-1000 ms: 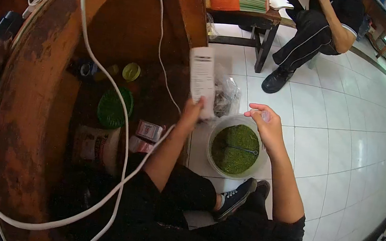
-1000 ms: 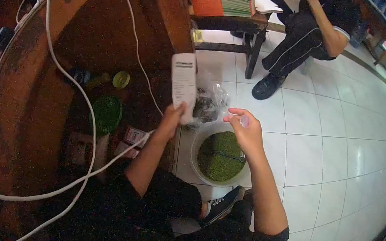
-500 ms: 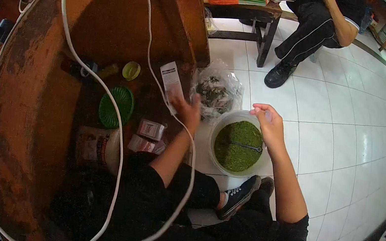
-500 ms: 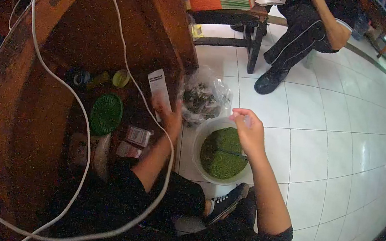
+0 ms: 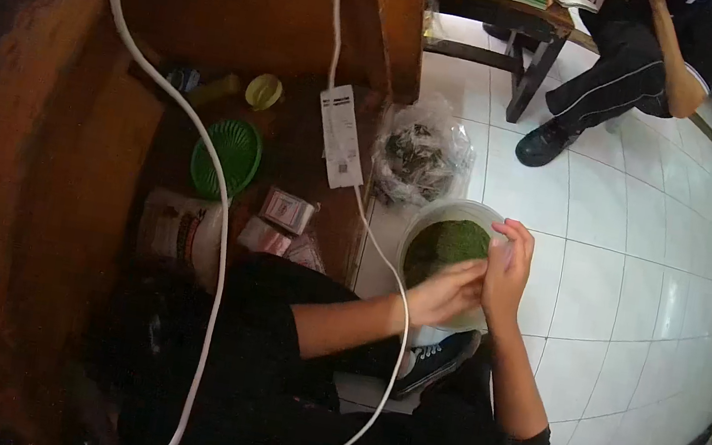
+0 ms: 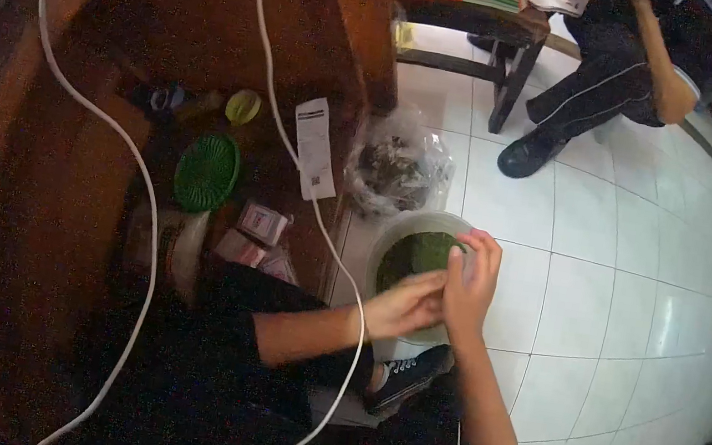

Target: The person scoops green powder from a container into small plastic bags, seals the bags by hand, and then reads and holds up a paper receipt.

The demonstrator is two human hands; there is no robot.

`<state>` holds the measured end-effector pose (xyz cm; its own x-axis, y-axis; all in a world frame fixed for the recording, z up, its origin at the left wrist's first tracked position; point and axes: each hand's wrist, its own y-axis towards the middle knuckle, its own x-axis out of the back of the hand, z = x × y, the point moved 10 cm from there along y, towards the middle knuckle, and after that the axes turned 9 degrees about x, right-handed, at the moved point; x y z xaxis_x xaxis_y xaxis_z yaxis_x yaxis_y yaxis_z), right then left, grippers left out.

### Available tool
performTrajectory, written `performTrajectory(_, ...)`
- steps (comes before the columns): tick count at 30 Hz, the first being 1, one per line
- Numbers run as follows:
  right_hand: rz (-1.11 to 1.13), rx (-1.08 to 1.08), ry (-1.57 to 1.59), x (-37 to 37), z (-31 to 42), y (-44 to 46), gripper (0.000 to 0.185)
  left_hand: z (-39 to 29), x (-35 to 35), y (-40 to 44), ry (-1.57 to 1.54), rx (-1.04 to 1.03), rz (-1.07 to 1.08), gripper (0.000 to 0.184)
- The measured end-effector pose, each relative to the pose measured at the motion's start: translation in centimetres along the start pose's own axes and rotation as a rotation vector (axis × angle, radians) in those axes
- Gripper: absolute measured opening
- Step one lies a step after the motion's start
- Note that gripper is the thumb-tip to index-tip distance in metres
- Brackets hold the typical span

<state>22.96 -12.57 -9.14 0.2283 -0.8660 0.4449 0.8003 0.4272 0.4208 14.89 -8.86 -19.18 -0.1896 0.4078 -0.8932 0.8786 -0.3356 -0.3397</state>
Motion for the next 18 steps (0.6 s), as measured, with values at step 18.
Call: performTrajectory(18, 0.087, -0.067, -0.032, 3.7, 1.2, -1.9, 0.024, 0.6, -3.2, -0.8, 0.370, -0.143, -0.111, 0.028)
